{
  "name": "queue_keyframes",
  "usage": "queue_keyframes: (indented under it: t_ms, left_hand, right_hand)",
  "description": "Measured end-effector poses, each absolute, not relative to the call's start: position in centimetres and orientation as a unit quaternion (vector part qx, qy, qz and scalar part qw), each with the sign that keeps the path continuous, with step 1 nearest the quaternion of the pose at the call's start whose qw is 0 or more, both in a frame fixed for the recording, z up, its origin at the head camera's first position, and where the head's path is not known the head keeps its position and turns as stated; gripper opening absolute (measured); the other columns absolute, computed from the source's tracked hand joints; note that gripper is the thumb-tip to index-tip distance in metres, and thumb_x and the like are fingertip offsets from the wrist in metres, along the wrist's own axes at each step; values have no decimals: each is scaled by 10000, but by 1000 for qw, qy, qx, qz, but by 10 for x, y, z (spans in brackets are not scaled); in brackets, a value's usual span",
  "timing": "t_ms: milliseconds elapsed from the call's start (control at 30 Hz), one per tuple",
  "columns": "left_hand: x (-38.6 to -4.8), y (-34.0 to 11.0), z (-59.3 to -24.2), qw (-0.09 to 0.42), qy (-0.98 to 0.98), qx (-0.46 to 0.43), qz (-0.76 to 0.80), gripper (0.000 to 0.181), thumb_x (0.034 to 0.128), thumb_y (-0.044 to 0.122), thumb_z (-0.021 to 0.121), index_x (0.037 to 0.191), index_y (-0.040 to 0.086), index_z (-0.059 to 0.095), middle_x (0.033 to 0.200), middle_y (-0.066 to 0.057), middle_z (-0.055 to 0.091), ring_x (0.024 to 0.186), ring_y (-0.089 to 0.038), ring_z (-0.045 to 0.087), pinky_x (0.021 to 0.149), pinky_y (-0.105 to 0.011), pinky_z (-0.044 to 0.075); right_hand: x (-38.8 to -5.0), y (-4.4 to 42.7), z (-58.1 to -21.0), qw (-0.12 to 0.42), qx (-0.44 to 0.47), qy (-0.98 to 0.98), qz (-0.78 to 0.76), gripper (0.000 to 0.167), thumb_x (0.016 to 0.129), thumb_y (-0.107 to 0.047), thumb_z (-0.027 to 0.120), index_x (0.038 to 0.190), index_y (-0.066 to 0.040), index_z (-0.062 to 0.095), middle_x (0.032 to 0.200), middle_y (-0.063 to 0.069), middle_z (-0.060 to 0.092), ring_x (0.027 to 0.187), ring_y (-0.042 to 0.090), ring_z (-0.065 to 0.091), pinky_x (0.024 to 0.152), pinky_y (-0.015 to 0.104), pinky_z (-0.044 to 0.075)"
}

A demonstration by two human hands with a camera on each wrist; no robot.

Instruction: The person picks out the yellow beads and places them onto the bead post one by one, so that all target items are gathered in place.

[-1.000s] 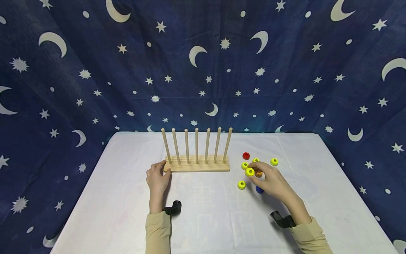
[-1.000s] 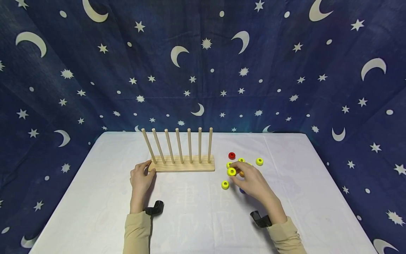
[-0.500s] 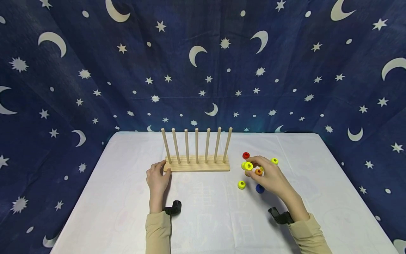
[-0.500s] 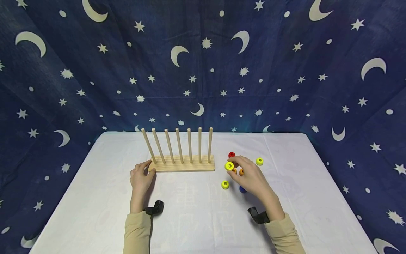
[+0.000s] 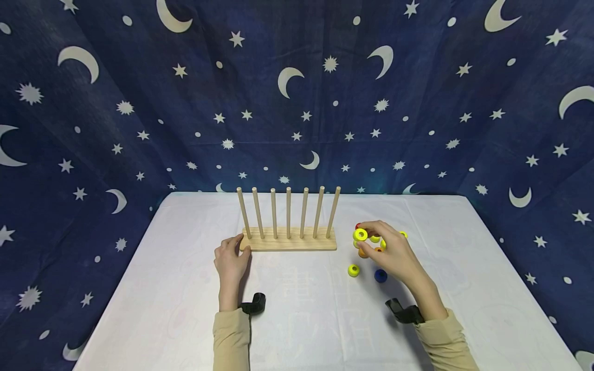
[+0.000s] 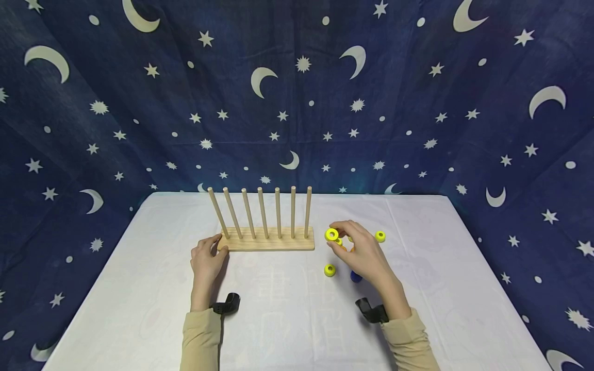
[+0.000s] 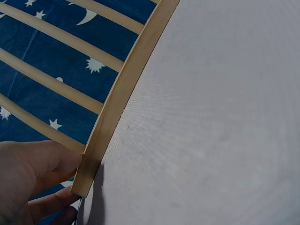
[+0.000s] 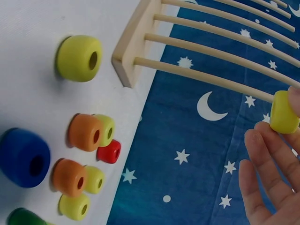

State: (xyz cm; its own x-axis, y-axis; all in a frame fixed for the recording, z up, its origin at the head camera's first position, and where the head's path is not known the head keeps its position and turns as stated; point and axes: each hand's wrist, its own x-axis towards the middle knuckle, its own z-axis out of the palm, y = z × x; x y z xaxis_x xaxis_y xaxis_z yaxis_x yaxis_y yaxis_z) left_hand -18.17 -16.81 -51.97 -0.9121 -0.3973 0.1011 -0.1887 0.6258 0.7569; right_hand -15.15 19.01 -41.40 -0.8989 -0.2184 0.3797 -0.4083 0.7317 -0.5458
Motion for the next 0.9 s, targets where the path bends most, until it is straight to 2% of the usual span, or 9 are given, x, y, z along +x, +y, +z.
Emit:
queue_keyframes:
  t_ms: [333,533,700,900]
  left_hand:
    - [-182,-167,-519,128,-891,165,-404,444,834,153,661,1253,12,612,1262,-243,568,1226,-428,410,1012,-602,271]
    - [-182,-167,-519,125,-891,168,-403,443,839,153,661,1257,15,610,1267,-239,567,1229,-421,409,1020,-595,266]
    - [-182,-167,-519,122,-891,170,-403,443,841,154,660,1259,14,609,1275,-245,561,1236,-426,405,1024,-602,261]
    - [-182,-167,-519,125,-890,169,-404,442,840,155,661,1257,17,611,1277,-244,560,1238,-428,406,1020,-600,264]
  right_hand:
    - [-157,183,-404,178,189,-905,336,385,794,-154,771,1155,-187,638,973,-50,658,900,137,601,763,340,485]
    - [-161,179,-397,182,198,-904,333,392,804,-140,763,1170,-188,631,934,-63,636,885,78,558,783,326,478]
    - [-163,176,-391,196,210,-899,331,396,799,-121,765,1174,-133,637,971,-27,657,895,96,574,788,347,515]
    - [-166,174,-384,210,221,-892,333,411,791,-108,769,1180,-124,637,1014,-10,664,914,116,583,801,299,504]
